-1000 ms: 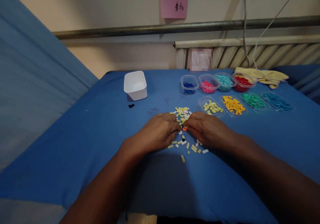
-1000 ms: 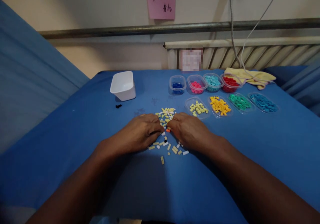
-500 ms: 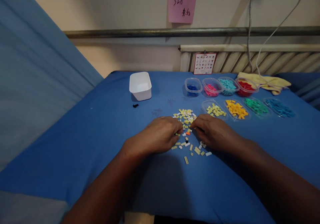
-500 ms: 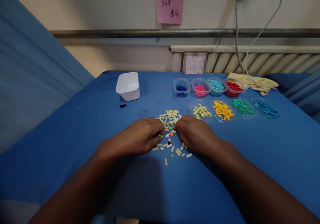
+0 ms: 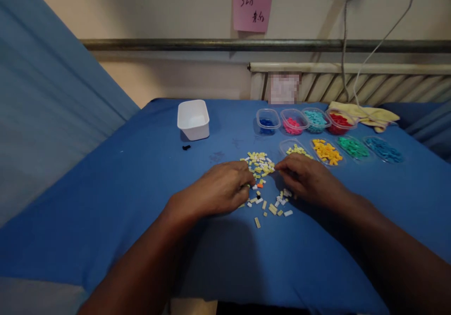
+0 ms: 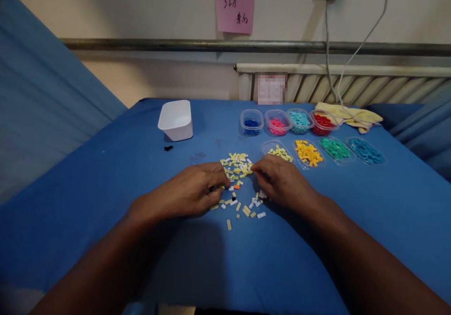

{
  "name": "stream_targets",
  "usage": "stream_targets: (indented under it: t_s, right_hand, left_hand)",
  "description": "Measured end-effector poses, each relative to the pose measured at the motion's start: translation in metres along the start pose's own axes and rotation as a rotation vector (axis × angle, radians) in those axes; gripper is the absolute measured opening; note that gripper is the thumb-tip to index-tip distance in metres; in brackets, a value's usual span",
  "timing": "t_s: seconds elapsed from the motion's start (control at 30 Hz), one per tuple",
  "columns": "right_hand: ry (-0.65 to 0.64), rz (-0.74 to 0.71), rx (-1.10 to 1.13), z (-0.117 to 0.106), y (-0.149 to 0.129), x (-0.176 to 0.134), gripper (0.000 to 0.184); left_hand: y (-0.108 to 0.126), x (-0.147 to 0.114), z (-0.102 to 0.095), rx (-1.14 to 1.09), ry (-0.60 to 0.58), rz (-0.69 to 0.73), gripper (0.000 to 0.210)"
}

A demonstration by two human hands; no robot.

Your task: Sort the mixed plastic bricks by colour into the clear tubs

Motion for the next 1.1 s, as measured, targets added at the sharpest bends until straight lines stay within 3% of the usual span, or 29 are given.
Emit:
stream_targets:
  t_s: [0.23,0.33,0.43,0.5,0.6,0.7,0.83,0.97,1.03,1.1]
  right_hand:
    - [0.326,0.188,-0.155,-0.057,0.061,-0.010,0.023]
    - [0.483,0.244,-0.091,-0.073,0.069,-0.018,0.024]
    - [0.607,0.290,0.001,-0.075,0.064,-0.024,0.025]
    - [0.579,0.265,0.048,-0.065,0.052,-0.022,0.025]
    - [0.403,0.131,0.062,-0.039,0.028,-0.015,0.033]
    - [0.261,-0.009,0.045,-0.017,0.009,-0.012,0.046]
    - [0.260,-0.081,0.050,-0.010,0.005,-0.013,0.046]
    - [0.274,-0.082,0.072,-0.012,0.012,-0.015,0.045]
    - [0.298,-0.062,0.101,-0.013,0.017,-0.015,0.046]
    - [0.315,-0.040,0.133,-0.014,0.021,-0.016,0.047]
  left_hand:
    - [-0.009,0.007,-0.003,-0.144,0.106,-0.047,0.020]
    - [-0.019,0.009,0.001,-0.202,0.147,-0.089,0.017]
    - [-0.029,0.011,0.008,-0.267,0.169,-0.150,0.014]
    - [-0.037,0.014,0.012,-0.351,0.191,-0.229,0.014]
    - [-0.046,0.021,0.016,-0.478,0.244,-0.356,0.019]
    - [-0.046,0.039,0.010,-0.470,0.273,-0.363,0.021]
    - [-0.036,0.087,0.002,-0.282,0.260,-0.268,0.017]
    - [-0.026,0.142,0.006,-0.208,0.262,-0.187,0.016]
    - [-0.024,0.157,0.006,-0.221,0.271,-0.164,0.021]
    - [-0.024,0.154,0.001,-0.216,0.296,-0.158,0.027]
Point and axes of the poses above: each hand's wrist, its own x-axis towards the middle knuckle, its own z-axis out of the palm, y = z × x, the point moved 7 cm from there along x, towards the middle knuckle, and after that the axes turned 8 degrees about x, right-handed, at the moved point
